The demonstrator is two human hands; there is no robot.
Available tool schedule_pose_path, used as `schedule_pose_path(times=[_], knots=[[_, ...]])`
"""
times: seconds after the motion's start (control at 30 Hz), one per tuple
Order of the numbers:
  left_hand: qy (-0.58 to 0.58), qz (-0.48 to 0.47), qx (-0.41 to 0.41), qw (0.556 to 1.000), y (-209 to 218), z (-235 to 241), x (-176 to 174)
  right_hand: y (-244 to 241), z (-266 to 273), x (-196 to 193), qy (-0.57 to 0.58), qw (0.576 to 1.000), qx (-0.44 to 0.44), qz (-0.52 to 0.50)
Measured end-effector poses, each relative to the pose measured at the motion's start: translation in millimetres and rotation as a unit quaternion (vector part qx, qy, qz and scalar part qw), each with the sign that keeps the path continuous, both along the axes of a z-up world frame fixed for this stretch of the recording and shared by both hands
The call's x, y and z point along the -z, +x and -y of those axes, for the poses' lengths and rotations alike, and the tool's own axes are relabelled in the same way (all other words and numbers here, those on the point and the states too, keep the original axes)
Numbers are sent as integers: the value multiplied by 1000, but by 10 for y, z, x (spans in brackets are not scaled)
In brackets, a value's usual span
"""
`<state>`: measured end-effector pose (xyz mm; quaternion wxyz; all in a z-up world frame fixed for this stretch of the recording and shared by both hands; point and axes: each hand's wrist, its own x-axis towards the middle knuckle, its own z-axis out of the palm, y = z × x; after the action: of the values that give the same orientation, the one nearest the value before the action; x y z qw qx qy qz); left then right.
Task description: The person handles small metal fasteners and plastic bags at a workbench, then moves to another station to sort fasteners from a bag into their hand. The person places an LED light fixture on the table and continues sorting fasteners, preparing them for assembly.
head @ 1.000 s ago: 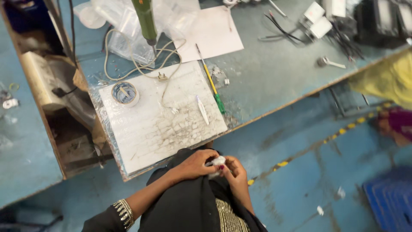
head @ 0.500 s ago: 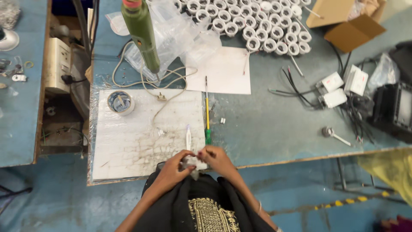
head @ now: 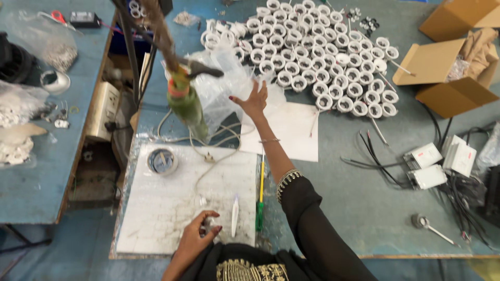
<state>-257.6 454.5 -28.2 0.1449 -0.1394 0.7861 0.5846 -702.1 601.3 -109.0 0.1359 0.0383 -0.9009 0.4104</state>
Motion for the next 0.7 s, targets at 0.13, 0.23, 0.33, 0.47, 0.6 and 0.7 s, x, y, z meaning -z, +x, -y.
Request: schedule_pose_path(times=[0.13,0.23,0.33,0.47,0.6,0.7], knots=[[6,9,19,1000,-131,-4,132,-51,204,266,-64,986,-149,-32],[-6,13,42,999,-253,9,154,485,204,518,-29,979,-201,8],[6,44,47,998,-377,3,137,1331,-160,582,-81,967,-225,85],[0,75,78,994,-460,-6,108,2329,-807,503,-124,974,-175,78],[13,112,112,987,-596,-70,87,2728,-1402,489,-169,969,-49,176],[9,54,140,989,-662,-116,69,2754,-1694,519,-178,953,12,245]])
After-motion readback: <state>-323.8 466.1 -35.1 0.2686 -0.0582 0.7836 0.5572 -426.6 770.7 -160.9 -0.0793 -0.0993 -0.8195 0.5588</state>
